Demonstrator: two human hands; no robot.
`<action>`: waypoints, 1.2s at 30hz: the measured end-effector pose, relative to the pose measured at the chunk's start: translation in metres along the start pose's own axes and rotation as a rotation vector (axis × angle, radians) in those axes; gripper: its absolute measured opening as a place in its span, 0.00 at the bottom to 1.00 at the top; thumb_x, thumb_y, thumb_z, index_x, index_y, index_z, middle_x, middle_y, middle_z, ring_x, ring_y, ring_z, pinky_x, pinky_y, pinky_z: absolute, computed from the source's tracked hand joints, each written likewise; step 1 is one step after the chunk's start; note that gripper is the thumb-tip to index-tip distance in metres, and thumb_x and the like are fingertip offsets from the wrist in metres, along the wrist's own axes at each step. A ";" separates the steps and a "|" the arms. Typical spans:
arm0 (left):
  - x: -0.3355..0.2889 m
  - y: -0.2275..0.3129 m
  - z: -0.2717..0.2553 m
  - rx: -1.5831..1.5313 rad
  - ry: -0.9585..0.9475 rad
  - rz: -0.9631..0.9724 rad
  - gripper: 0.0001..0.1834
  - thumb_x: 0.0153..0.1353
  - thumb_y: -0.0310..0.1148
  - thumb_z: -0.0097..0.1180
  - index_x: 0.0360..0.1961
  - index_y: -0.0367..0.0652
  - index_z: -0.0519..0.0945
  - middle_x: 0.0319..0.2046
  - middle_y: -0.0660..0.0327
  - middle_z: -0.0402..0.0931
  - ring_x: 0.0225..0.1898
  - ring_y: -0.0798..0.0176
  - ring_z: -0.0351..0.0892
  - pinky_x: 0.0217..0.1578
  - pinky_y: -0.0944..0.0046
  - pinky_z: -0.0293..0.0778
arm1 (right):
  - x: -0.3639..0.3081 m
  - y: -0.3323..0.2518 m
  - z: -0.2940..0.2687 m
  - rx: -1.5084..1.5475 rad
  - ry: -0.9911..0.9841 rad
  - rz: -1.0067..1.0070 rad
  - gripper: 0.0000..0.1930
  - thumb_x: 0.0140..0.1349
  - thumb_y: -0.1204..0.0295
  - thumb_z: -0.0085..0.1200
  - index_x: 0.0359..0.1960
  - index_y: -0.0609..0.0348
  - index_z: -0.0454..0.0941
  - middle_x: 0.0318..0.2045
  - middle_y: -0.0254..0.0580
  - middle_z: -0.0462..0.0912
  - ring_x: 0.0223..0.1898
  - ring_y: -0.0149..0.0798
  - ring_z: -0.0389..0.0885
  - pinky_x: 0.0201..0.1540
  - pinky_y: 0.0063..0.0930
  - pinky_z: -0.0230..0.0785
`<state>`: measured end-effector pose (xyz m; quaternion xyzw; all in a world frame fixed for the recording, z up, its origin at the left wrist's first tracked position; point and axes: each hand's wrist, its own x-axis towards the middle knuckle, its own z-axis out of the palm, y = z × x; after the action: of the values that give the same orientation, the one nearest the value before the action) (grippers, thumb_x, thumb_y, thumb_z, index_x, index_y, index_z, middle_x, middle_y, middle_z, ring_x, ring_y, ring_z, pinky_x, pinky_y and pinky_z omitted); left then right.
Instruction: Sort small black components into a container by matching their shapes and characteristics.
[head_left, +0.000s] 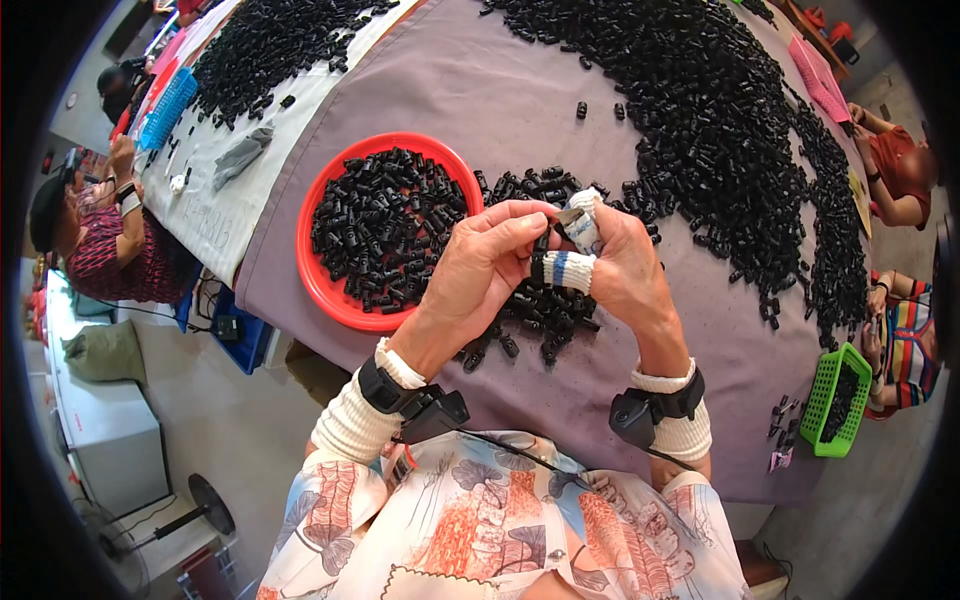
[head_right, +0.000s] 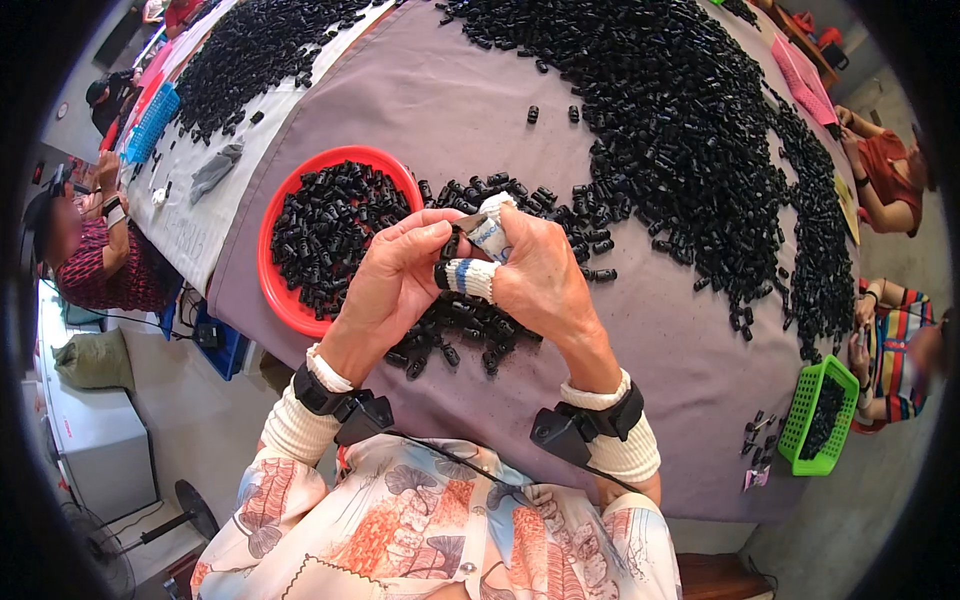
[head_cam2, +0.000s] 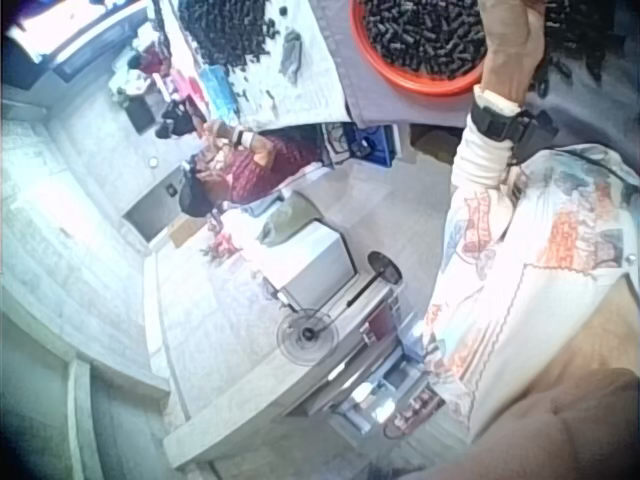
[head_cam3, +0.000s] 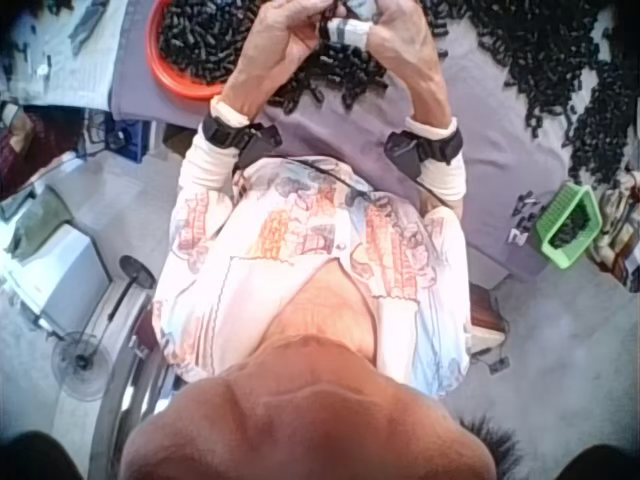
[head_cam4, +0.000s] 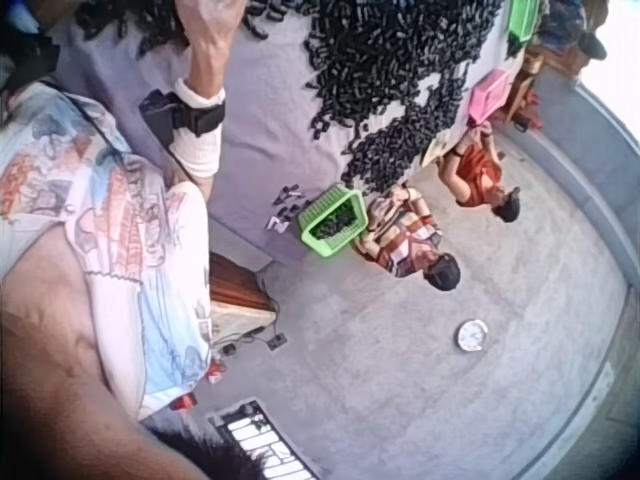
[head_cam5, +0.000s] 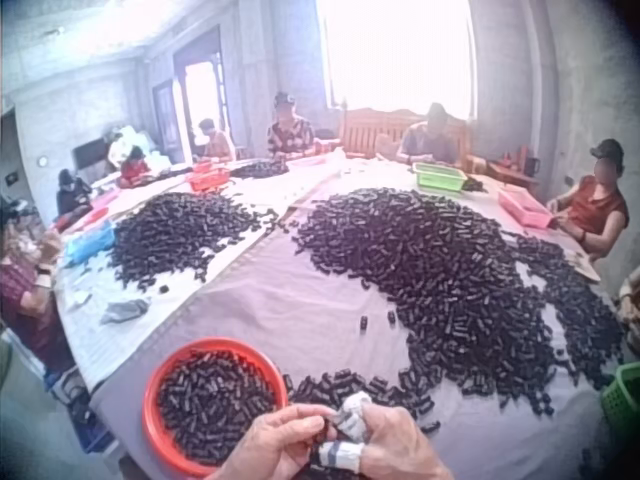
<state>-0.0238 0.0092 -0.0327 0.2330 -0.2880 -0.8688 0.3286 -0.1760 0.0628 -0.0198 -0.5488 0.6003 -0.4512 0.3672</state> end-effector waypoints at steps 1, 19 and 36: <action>0.000 0.000 0.000 -0.001 -0.001 0.001 0.11 0.61 0.28 0.50 0.42 0.35 0.76 0.32 0.61 0.77 0.34 0.69 0.77 0.39 0.69 0.74 | 0.000 -0.001 -0.001 -0.002 0.000 -0.001 0.15 0.40 0.68 0.64 0.24 0.64 0.72 0.18 0.39 0.72 0.20 0.32 0.70 0.25 0.26 0.63; -0.006 0.008 -0.018 -0.197 -0.131 -0.022 0.15 0.63 0.28 0.48 0.50 0.33 0.71 0.36 0.57 0.76 0.37 0.66 0.76 0.43 0.65 0.74 | 0.003 -0.015 0.005 -0.074 -0.079 -0.025 0.16 0.42 0.66 0.64 0.28 0.65 0.73 0.19 0.39 0.73 0.21 0.33 0.70 0.26 0.27 0.64; -0.002 0.005 -0.017 -0.151 -0.203 -0.028 0.14 0.63 0.26 0.48 0.49 0.32 0.72 0.41 0.54 0.76 0.42 0.64 0.78 0.45 0.63 0.75 | 0.003 -0.007 0.001 -0.003 -0.156 -0.008 0.17 0.42 0.65 0.64 0.28 0.65 0.73 0.18 0.37 0.71 0.21 0.31 0.68 0.26 0.26 0.63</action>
<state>-0.0101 0.0022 -0.0413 0.1223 -0.2503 -0.9117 0.3021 -0.1735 0.0595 -0.0132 -0.5854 0.5682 -0.4076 0.4102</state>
